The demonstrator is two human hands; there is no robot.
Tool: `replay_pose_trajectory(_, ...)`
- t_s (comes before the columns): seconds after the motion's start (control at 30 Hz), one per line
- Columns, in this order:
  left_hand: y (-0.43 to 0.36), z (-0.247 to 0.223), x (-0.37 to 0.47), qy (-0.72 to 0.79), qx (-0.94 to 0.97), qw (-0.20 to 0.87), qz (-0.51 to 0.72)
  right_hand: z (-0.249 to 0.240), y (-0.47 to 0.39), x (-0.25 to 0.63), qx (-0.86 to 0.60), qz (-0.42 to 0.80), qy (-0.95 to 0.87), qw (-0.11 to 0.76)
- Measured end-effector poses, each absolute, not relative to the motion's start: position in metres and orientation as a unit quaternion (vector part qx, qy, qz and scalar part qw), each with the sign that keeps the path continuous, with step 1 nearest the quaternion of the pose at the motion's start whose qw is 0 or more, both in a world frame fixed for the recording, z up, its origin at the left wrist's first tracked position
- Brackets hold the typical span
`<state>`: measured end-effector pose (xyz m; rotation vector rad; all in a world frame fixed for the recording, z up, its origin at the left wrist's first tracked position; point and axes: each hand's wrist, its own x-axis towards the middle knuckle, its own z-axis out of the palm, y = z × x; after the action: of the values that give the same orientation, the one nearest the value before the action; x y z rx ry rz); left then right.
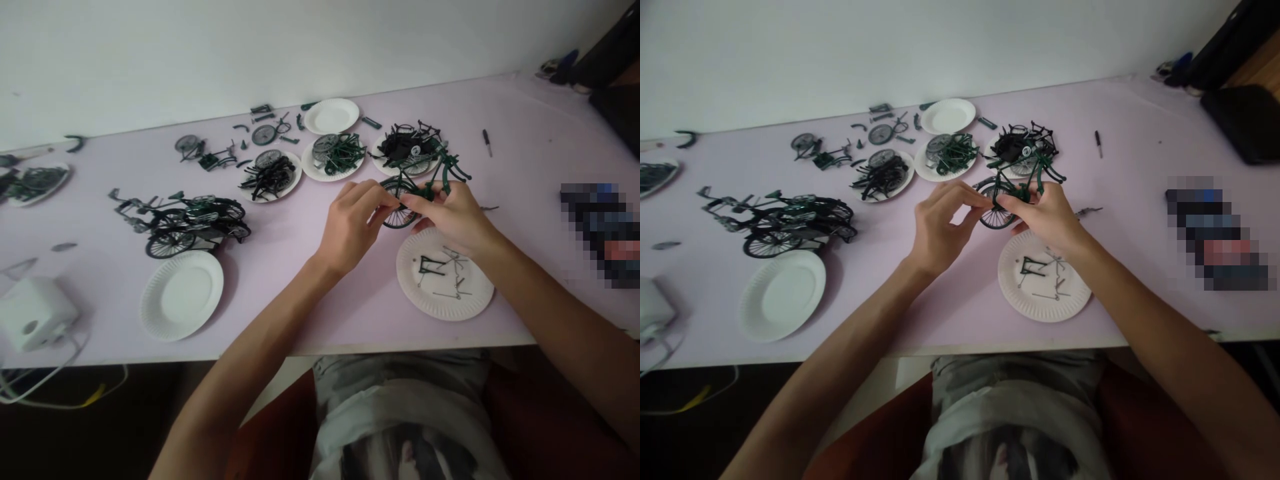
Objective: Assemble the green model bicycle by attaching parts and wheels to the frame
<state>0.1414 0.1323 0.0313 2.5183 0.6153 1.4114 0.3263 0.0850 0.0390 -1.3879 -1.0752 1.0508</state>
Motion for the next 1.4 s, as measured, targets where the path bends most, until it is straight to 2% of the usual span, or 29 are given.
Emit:
replay_pose_trajectory(0.23,0.135,0.035,0.141,0.201,0.846,0.059,0.490,0.045,0.085,0.323,-0.570,0.461,-0.400,0.550)
replay_pose_trajectory(0.8,0.129,0.022,0.148,0.257,0.846,0.142,0.444,0.056,0.081,0.325,-0.519,0.511,-0.390,0.564)
replay_pose_trajectory(1.17,0.128,0.024,0.145,0.269,0.855,0.103,0.432,0.054,0.081,0.327,-0.503,0.523,-0.408,0.553)
replay_pose_trajectory(1.27,0.128,0.024,0.145,0.260,0.829,0.180,0.461,0.054,0.081,0.326,-0.512,0.504,-0.411,0.561)
replay_pose_trajectory(1.4,0.128,0.025,0.149,0.294,0.722,0.386,0.494,0.052,0.082,0.327,-0.532,0.436,-0.438,0.579)
